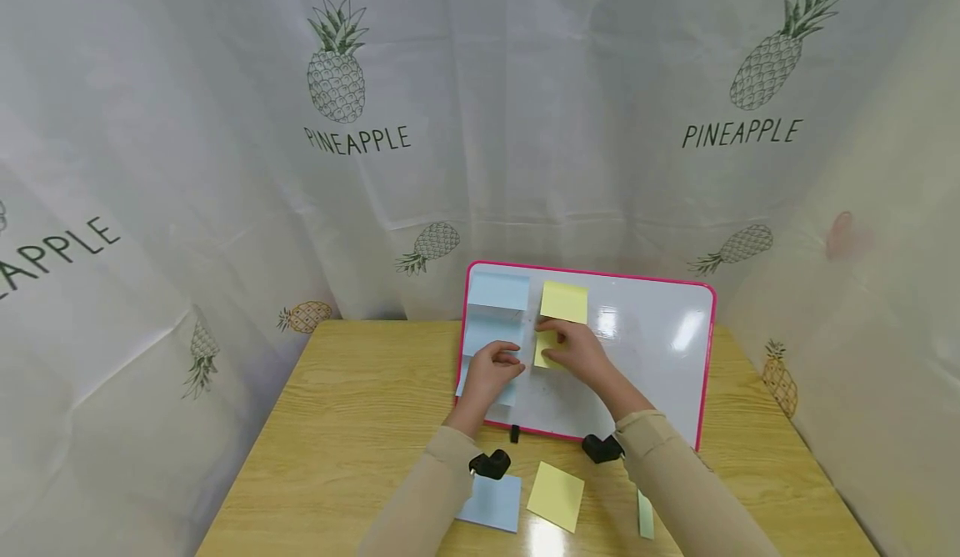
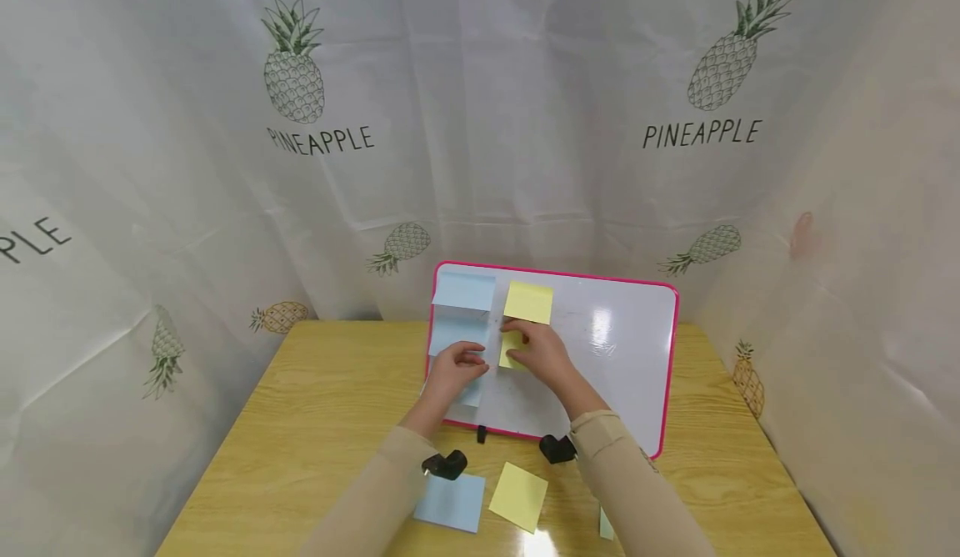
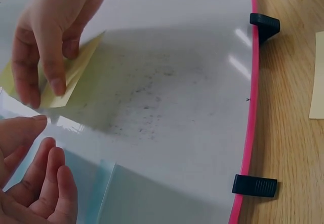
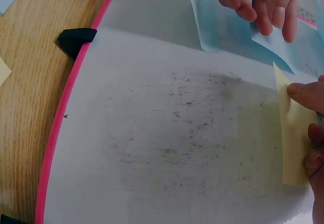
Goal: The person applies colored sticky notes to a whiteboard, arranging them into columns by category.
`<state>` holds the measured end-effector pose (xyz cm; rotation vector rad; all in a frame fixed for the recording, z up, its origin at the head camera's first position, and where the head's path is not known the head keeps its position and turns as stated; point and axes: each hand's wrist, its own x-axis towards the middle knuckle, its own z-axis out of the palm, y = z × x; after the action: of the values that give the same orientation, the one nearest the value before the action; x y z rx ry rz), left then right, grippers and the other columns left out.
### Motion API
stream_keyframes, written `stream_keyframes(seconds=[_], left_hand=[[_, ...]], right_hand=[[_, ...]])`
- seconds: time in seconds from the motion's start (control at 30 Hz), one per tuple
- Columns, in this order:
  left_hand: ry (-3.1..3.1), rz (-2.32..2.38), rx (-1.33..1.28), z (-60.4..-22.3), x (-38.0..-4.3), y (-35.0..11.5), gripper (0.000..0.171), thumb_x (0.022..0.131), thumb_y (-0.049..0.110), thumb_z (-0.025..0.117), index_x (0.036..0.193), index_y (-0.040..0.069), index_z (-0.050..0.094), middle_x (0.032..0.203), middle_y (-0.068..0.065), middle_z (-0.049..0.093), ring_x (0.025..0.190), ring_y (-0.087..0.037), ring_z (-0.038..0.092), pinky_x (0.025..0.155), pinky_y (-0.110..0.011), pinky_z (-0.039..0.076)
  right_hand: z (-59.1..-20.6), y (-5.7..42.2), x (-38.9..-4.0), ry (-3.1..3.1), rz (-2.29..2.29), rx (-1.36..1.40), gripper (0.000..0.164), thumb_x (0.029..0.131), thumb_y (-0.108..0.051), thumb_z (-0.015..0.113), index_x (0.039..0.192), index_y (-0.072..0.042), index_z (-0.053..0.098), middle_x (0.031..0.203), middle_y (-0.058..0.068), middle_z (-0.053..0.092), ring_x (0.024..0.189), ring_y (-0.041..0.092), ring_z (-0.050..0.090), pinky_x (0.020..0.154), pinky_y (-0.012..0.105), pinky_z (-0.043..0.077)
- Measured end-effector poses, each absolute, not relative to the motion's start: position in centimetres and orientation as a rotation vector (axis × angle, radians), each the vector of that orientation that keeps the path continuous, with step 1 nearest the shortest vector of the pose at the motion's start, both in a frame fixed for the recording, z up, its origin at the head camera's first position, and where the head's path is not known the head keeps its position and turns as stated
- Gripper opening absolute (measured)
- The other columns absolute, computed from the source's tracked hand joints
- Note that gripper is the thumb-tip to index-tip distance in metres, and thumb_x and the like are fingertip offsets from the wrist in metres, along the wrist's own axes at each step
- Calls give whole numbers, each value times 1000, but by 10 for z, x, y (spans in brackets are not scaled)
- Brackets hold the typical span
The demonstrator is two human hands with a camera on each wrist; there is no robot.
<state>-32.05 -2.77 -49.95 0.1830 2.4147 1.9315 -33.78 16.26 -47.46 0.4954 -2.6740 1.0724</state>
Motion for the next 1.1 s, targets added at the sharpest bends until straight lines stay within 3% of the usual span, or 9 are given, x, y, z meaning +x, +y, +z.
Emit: stream_keyframes(seconds=[0.37, 0.63, 0.87, 1.1], left_hand=[[2437, 1844, 254, -503, -312, -32, 29, 83, 6, 77, 111, 6, 68, 87, -1, 66, 79, -18, 64, 70, -32, 54], [2472, 1775, 342, -508, -299, -32, 30, 82, 7, 78, 111, 7, 68, 88, -1, 66, 76, -17, 62, 67, -30, 53], [2430, 1741, 403, -516, -286, -33, 30, 83, 8, 77, 112, 7, 68, 88, 1, 65, 75, -15, 60, 65, -28, 52], [2416, 1676, 461, -524, -275, -34, 31, 83, 7, 77, 112, 5, 68, 89, 0, 66, 76, -15, 60, 64, -27, 51]], right_hand=[[-482, 166, -327, -2692, 1230, 557, 35, 77, -6, 82, 110, -10, 71, 118, 4, 62, 86, 21, 51, 71, 35, 48], [-493, 174, -306, -2623, 1307, 624, 35, 77, -5, 82, 109, -10, 71, 114, 1, 61, 85, 21, 54, 65, 29, 48], [-509, 183, -280, -2598, 1416, 623, 35, 76, -5, 83, 109, -7, 70, 109, 1, 61, 85, 29, 54, 66, 29, 49], [-530, 190, -261, -2600, 1457, 589, 33, 75, -6, 84, 105, -8, 69, 105, 1, 61, 85, 28, 53, 67, 29, 48]])
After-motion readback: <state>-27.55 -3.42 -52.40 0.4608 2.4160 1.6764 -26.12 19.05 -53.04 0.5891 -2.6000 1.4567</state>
